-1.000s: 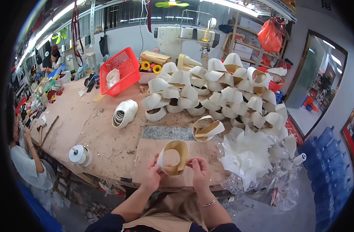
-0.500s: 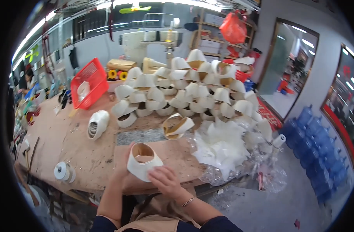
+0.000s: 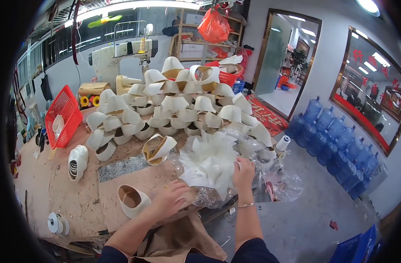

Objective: Assembling shoe upper components by manually inserting reinforcements and padding materials.

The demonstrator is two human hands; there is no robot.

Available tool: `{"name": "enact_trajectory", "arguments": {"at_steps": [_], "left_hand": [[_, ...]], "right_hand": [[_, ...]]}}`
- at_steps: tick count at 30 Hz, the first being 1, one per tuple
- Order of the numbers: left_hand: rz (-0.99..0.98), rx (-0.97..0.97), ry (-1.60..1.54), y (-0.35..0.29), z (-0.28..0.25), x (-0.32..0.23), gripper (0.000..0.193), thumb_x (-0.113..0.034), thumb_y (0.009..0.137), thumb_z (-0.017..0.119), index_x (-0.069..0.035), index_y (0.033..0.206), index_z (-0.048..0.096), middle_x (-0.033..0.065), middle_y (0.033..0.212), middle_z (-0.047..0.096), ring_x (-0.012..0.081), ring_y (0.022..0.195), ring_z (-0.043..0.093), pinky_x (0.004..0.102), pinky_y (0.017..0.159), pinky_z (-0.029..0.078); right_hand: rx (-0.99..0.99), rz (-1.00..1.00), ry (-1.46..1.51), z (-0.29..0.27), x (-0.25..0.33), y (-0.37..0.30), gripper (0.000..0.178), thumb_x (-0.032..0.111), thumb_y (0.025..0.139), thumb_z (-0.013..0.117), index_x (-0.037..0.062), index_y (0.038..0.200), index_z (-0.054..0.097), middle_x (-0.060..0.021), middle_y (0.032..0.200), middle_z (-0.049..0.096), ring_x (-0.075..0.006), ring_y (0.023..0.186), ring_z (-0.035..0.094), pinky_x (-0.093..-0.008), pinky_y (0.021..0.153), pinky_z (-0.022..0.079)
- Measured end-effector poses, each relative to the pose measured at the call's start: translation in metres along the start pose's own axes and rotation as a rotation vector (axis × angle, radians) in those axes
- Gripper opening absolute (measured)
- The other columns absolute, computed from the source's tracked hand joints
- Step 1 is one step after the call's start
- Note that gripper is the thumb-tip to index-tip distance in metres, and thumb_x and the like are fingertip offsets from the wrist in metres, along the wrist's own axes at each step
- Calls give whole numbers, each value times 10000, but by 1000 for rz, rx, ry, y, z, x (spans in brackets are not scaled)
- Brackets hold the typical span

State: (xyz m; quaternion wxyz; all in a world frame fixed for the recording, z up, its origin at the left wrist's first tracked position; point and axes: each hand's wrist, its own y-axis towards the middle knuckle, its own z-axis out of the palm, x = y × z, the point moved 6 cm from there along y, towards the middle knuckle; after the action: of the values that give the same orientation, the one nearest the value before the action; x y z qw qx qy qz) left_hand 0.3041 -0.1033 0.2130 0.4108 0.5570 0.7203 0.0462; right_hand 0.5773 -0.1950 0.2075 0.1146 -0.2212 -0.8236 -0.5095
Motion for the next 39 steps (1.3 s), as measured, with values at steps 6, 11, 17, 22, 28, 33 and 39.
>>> {"name": "enact_trajectory", "arguments": {"at_steps": [6, 11, 17, 22, 28, 33, 39], "left_hand": [[146, 113, -50, 102, 83, 0, 335, -86, 787, 627, -36, 1118, 602, 161, 1106, 606, 363, 1083, 545, 415, 908, 456], [73, -31, -110, 169, 101, -3, 331, -63, 802, 592, -57, 1133, 604, 172, 1044, 623, 349, 971, 589, 412, 846, 481], [178, -122, 99, 194, 120, 2, 173, -124, 822, 598, -103, 989, 639, 66, 938, 636, 291, 807, 635, 383, 665, 521], [311, -134, 331, 185, 125, 8, 44, -130, 775, 583, -103, 805, 566, 49, 785, 566, 240, 714, 625, 361, 619, 507], [419, -37, 426, 136, 123, 10, 89, -133, 724, 590, -107, 763, 515, 40, 774, 523, 205, 672, 604, 319, 620, 491], [486, -106, 317, 81, 83, -14, 153, -110, 711, 614, -85, 831, 523, 57, 888, 565, 220, 745, 608, 315, 624, 498], [-51, -441, -20, -75, -14, 10, 204, 89, 767, 620, -42, 891, 525, 88, 938, 610, 193, 763, 644, 266, 647, 514]], "right_hand": [[242, 106, 7, 21, -43, 48, 186, 78, 790, 640, -6, 953, 666, -137, 841, 671, -318, 766, 633, -367, 704, 493], [356, 307, 312, 14, -39, 53, 157, 89, 809, 657, -18, 924, 672, -108, 774, 677, -182, 690, 623, -296, 653, 492], [430, 381, 464, 25, -44, 50, 131, 86, 839, 654, -19, 913, 678, -46, 769, 673, -75, 681, 566, -238, 630, 470], [443, 425, 459, 47, -54, 41, 132, 89, 840, 638, -13, 915, 674, -81, 786, 681, -122, 688, 603, -262, 649, 480], [186, 187, 102, 39, -59, 50, 130, 115, 839, 564, 17, 860, 647, -184, 834, 644, -381, 817, 603, -443, 731, 476], [193, 194, -5, 52, -70, 42, 113, 127, 847, 572, 35, 868, 635, -177, 857, 640, -368, 841, 597, -444, 734, 468], [-12, -185, -148, 22, 29, 11, 364, 198, 833, 638, -12, 1124, 576, -222, 1073, 586, -394, 979, 549, -423, 841, 445]]}}
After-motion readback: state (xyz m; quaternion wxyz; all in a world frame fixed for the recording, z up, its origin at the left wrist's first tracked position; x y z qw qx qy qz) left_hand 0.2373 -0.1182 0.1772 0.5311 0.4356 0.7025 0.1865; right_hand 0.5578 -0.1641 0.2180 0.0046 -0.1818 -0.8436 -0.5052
